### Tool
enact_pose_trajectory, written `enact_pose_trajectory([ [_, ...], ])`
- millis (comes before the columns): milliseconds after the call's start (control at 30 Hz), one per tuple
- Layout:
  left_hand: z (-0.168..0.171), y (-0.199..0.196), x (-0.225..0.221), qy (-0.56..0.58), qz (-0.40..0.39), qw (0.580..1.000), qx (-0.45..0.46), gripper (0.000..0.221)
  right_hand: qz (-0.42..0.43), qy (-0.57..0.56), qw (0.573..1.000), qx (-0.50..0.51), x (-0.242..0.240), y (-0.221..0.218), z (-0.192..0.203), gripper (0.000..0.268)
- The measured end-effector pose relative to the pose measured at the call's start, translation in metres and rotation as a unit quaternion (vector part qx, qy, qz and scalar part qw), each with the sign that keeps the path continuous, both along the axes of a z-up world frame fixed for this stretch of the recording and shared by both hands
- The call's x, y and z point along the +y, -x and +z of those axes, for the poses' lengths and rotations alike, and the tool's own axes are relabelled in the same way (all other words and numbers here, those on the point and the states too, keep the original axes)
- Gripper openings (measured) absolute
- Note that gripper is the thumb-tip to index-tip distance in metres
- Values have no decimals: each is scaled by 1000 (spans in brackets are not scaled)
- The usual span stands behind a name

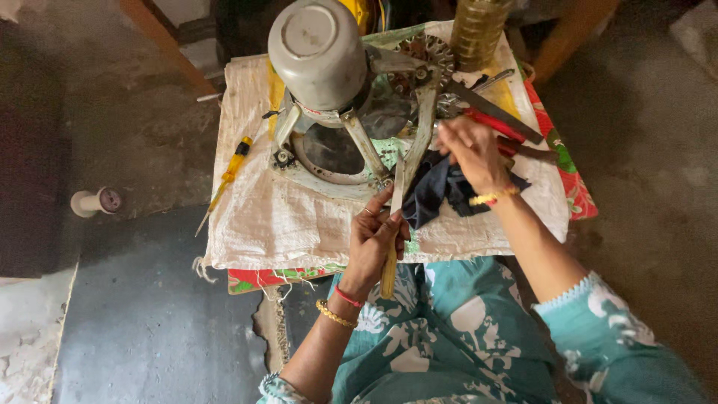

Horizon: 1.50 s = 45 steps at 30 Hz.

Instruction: The person works on a disassembled mechanical device on a table, using a chisel and hammer to tap components, then wipes the parts with a cloth. The person repeatedly taps and cleans the same areas of the mechanism throughout the clip.

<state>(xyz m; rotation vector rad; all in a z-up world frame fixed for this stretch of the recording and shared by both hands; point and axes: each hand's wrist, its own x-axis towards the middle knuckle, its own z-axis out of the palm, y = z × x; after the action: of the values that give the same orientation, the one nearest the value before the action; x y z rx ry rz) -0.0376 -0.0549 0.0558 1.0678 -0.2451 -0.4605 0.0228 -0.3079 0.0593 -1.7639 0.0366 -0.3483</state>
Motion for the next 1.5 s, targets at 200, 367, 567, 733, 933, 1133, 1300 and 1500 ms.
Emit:
enact_pose_trajectory([
  [200, -24, 2, -22, -29, -19, 999, -19, 50, 156, -272, 944, 105, 34, 37, -4, 15],
  [367, -26, 3, -14, -58, -7, 997, -40, 52, 151, -321, 924, 146, 35, 30, -3, 9],
  [567, -22, -1, -7, -100, -15, 993, -54, 50, 142, -334, 922, 137, 31, 25, 1, 7],
  [733, -23, -7, 17, -146, 31, 987, -64, 50, 63, -355, 929, 84, -14, 3, 0, 7],
  [933, -34, -49, 74, -63, 114, 991, -42, 38, -150, 83, 983, -68, -111, -68, -27, 9],
  [1133, -53, -102, 95, 58, -36, 997, 46, 31, -128, 250, 958, -48, -165, -108, -65, 37],
  [1300, -60, -116, 99, 103, -83, 988, 84, 35, -130, 525, 840, -44, -161, -113, -75, 64],
  [1500, -57, -115, 102, 92, -76, 986, 114, 41, -60, 571, 808, 130, -143, -127, -60, 72],
])
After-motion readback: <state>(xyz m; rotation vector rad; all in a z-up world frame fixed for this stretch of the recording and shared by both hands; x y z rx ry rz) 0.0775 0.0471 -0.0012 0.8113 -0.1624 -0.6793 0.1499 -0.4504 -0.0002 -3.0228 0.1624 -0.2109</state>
